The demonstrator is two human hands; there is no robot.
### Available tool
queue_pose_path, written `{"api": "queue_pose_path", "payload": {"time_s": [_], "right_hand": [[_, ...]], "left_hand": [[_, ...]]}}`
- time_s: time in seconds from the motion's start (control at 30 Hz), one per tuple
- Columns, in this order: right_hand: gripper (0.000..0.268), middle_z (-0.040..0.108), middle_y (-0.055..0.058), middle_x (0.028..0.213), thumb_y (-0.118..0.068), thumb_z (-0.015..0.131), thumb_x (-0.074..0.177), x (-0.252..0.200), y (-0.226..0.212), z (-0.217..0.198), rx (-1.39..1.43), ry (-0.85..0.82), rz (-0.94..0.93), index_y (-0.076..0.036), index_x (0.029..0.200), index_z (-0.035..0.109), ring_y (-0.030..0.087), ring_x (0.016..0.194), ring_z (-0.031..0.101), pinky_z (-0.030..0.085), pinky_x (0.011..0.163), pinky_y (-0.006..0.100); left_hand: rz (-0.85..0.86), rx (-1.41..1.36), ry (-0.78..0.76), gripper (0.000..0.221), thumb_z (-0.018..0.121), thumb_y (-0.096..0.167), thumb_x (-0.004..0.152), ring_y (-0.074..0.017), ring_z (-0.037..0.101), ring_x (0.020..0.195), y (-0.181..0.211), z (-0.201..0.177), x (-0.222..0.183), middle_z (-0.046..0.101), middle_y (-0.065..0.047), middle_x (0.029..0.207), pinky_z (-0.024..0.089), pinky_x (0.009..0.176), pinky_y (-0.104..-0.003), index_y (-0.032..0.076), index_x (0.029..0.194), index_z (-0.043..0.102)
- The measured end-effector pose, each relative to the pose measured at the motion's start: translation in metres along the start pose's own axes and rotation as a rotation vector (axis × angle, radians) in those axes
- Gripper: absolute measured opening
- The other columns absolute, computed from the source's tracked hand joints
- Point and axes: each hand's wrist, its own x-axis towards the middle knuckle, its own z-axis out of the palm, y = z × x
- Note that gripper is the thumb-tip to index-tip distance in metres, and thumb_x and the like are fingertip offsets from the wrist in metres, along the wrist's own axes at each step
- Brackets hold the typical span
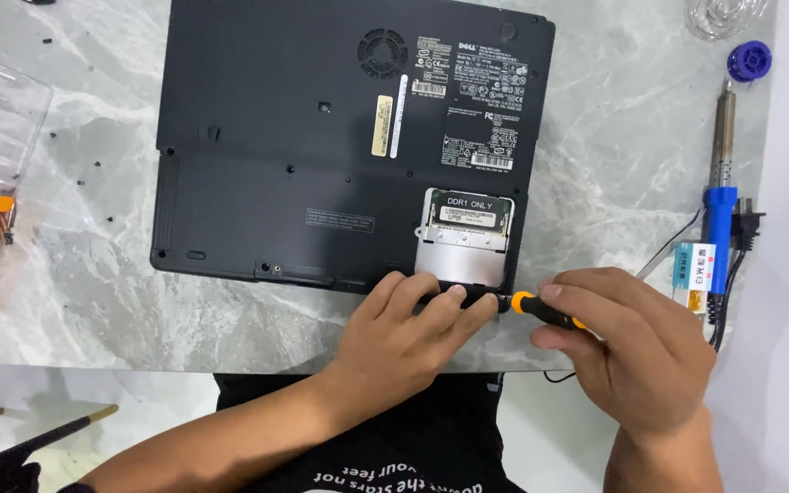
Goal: Unscrewing the back panel of a laptop using a precision screwdriver.
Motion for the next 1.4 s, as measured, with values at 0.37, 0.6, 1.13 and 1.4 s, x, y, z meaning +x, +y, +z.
{"api": "queue_pose_path", "payload": {"time_s": [0.37, 0.6, 1.13, 1.4], "right_hand": [[0.025, 0.066, 0.019, 0.086, -0.018, 0.062, 0.085, -0.005, -0.004, 0.000, -0.041, -0.011, -0.056, 0.005, 0.096, 0.059, 0.028, 0.073, 0.066, 0.059, 0.067, 0.034], [0.030, 0.062, 0.026, 0.088, -0.020, 0.060, 0.089, -0.046, -0.005, 0.016, -0.018, 0.183, 0.084, -0.002, 0.109, 0.049, 0.035, 0.078, 0.068, 0.060, 0.068, 0.040], [0.016, 0.051, 0.030, 0.120, -0.009, 0.045, 0.099, -0.035, 0.007, 0.032, 0.182, 0.250, -0.072, 0.001, 0.103, 0.057, 0.052, 0.110, 0.063, 0.063, 0.088, 0.044], [0.039, 0.046, 0.032, 0.112, -0.032, 0.044, 0.100, -0.018, 0.005, 0.020, -0.047, 0.331, 0.033, 0.006, 0.103, 0.053, 0.037, 0.073, 0.065, 0.057, 0.066, 0.044]], "left_hand": [[0.004, 0.000, -0.001, 0.027, 0.053, 0.010, 0.092, -0.0174, 0.054, 0.088, -0.001, -0.001, 0.001, 0.052, 0.002, 0.097, 0.047, 0.079, -0.031, 0.025, 0.110, 0.066], [-0.006, 0.007, 0.019, 0.040, 0.049, 0.002, 0.085, -0.0175, 0.053, 0.087, -0.002, 0.002, -0.002, 0.050, 0.002, 0.095, 0.046, 0.079, -0.030, 0.025, 0.113, 0.064], [-0.011, -0.011, 0.037, 0.031, 0.053, 0.006, 0.092, -0.0154, 0.051, 0.089, -0.003, 0.004, -0.007, 0.051, 0.003, 0.101, 0.045, 0.078, -0.028, 0.027, 0.113, 0.065], [-0.071, -0.376, -0.077, 0.019, 0.072, 0.013, 0.084, -0.0257, 0.052, 0.083, -0.010, -0.005, 0.011, 0.055, -0.002, 0.083, 0.044, 0.072, -0.038, 0.010, 0.103, 0.069]]}}
